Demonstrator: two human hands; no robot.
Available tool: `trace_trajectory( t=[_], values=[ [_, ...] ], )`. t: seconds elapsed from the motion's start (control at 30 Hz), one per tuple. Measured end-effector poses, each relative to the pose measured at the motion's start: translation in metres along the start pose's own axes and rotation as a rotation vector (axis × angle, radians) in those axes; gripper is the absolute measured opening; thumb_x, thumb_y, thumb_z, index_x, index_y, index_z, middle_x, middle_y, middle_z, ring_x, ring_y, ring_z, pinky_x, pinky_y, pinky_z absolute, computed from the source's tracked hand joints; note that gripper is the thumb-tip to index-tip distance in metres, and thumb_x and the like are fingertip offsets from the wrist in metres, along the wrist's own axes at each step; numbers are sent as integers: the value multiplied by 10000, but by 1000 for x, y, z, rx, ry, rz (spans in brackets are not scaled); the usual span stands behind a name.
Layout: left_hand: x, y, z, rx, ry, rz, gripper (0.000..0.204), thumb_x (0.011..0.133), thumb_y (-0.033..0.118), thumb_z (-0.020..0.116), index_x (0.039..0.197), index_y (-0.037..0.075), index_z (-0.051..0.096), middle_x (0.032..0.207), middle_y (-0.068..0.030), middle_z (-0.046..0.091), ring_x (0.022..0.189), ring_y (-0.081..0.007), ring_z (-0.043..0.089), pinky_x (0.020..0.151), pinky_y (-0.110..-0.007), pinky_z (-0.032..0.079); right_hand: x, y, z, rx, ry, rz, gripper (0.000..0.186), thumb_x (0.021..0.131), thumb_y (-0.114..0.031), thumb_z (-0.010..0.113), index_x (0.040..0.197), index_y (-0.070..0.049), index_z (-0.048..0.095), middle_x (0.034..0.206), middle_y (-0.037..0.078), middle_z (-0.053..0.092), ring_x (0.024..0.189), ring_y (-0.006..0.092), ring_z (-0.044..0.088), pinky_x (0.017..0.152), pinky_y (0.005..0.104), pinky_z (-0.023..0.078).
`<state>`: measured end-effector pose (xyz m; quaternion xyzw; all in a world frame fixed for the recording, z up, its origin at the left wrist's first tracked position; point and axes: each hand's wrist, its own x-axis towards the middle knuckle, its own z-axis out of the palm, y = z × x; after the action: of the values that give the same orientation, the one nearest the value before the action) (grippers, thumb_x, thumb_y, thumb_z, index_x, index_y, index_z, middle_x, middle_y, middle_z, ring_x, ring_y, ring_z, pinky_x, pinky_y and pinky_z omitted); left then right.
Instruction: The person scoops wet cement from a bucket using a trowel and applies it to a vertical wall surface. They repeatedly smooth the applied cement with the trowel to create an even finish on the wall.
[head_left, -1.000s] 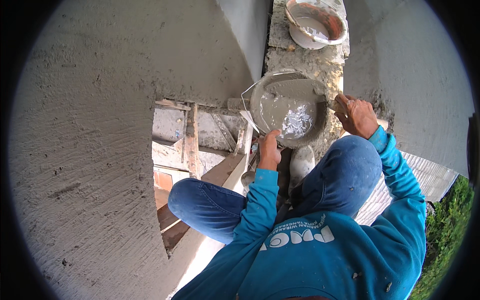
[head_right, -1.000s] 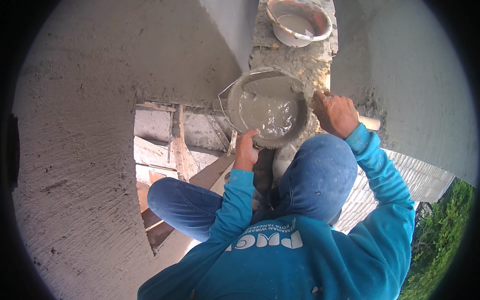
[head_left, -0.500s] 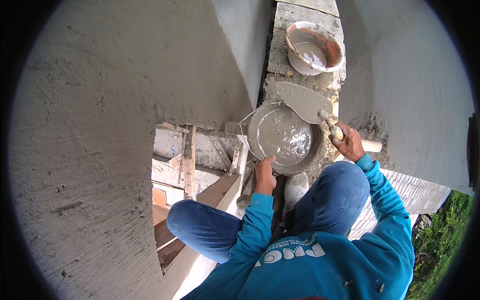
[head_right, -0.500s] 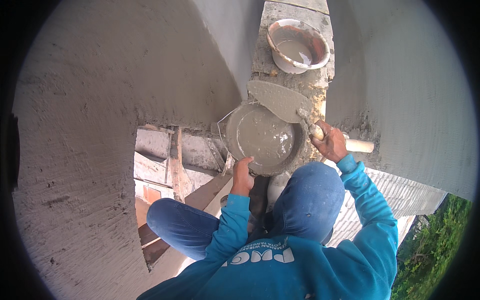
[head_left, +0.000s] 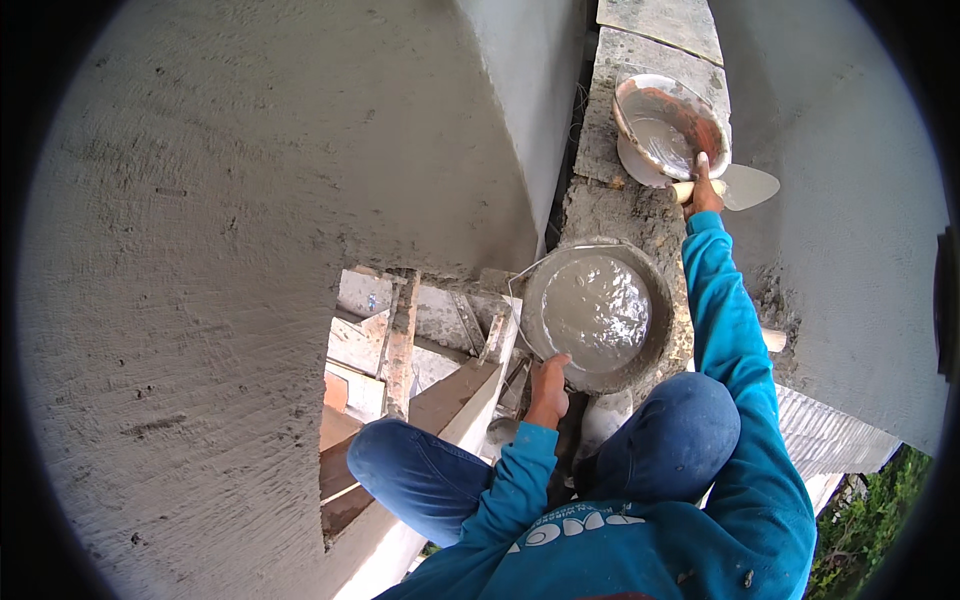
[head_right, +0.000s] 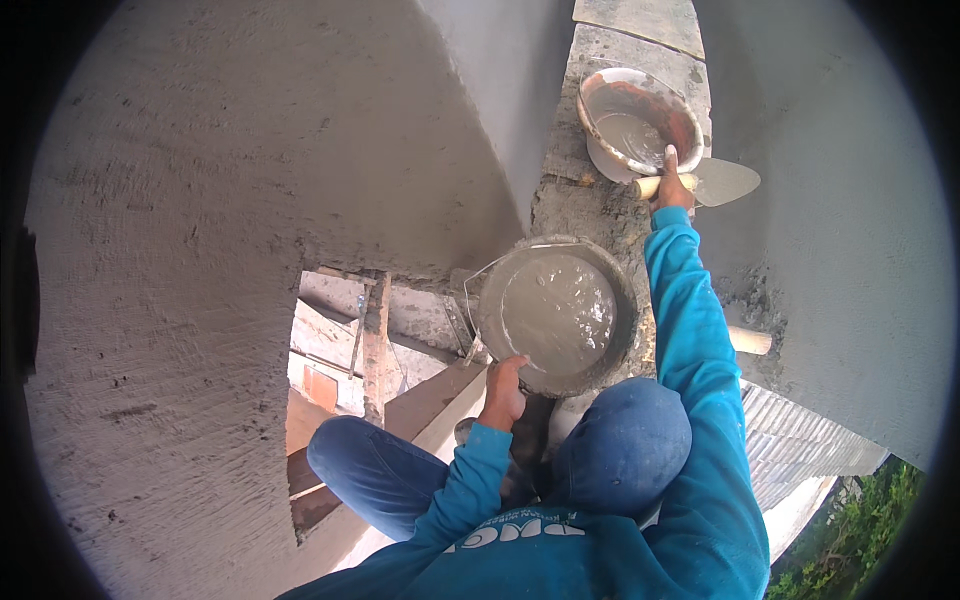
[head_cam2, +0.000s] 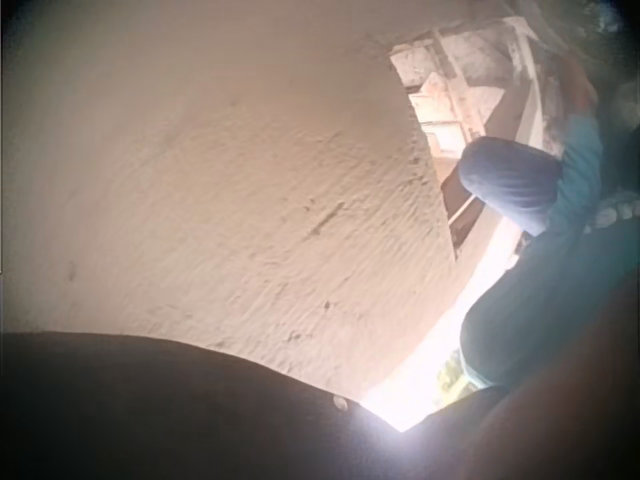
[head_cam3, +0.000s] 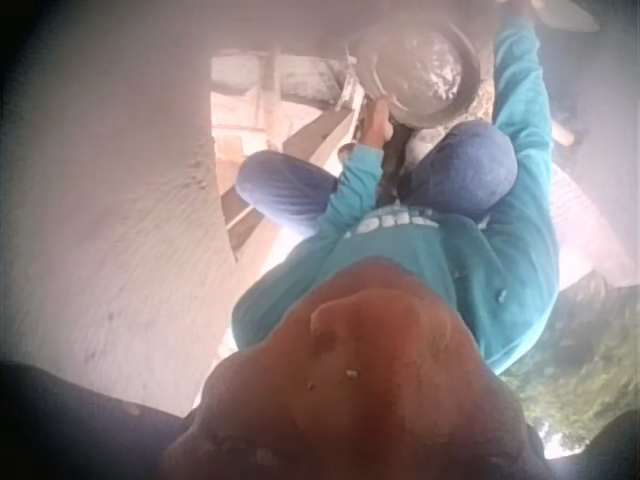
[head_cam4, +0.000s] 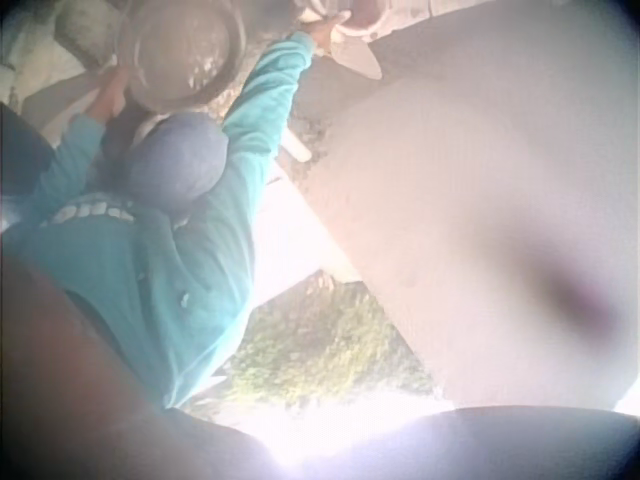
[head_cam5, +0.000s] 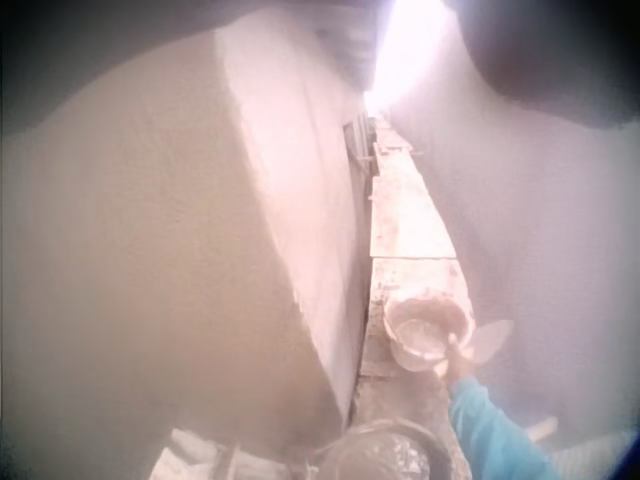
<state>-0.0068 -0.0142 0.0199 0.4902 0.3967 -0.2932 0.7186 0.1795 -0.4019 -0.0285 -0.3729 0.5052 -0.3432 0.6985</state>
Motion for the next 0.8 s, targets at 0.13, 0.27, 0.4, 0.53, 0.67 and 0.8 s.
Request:
trace_trajectory(
  t=[0.13,0.27,0.4,0.53,0.67,0.8],
  values=[
    [-7,5,9,149,-43,40,271,854,112,616,1082,-33,642,1053,-171,661,960,-285,646,838,-397,528,44,2,-2,31,146,17,693,717,-252,831,1134,213,532,1045,241,656,847,277,684,716,388,568],
    [12,-4,-12,-7,28,-94,305,856,95,611,1126,-46,619,1072,-163,661,976,-291,649,871,-403,528,18,-7,37,48,229,32,569,695,-194,783,1054,185,557,989,248,661,766,296,688,692,402,562],
    [-6,7,-11,-31,-14,-81,310,856,79,613,1136,-52,612,1083,-156,663,981,-295,656,872,-402,536,21,-15,82,-44,352,123,600,679,-264,769,1045,168,572,913,253,669,726,299,689,650,406,556],
    [-3,6,-6,-20,-1,-118,286,861,60,608,1122,-54,617,1085,-154,663,990,-286,658,873,-404,543,118,-6,100,-110,303,77,691,664,-248,749,1163,171,520,1056,254,658,818,342,691,810,386,544],
    [-3,1,-11,-46,-41,-154,262,838,86,648,1074,-27,649,1030,-121,668,943,-248,643,831,-373,520,167,-20,135,49,284,2,711,658,-241,760,1164,176,484,1069,275,642,831,322,693,696,402,565],
    [-8,5,-17,615,-161,245,306,796,-20,630,1102,-15,656,1110,-178,677,1042,-319,651,919,-398,513,165,-44,142,342,91,-79,652,776,-107,717,1186,259,365,1112,330,588,774,417,697,630,456,630]
  ],
)
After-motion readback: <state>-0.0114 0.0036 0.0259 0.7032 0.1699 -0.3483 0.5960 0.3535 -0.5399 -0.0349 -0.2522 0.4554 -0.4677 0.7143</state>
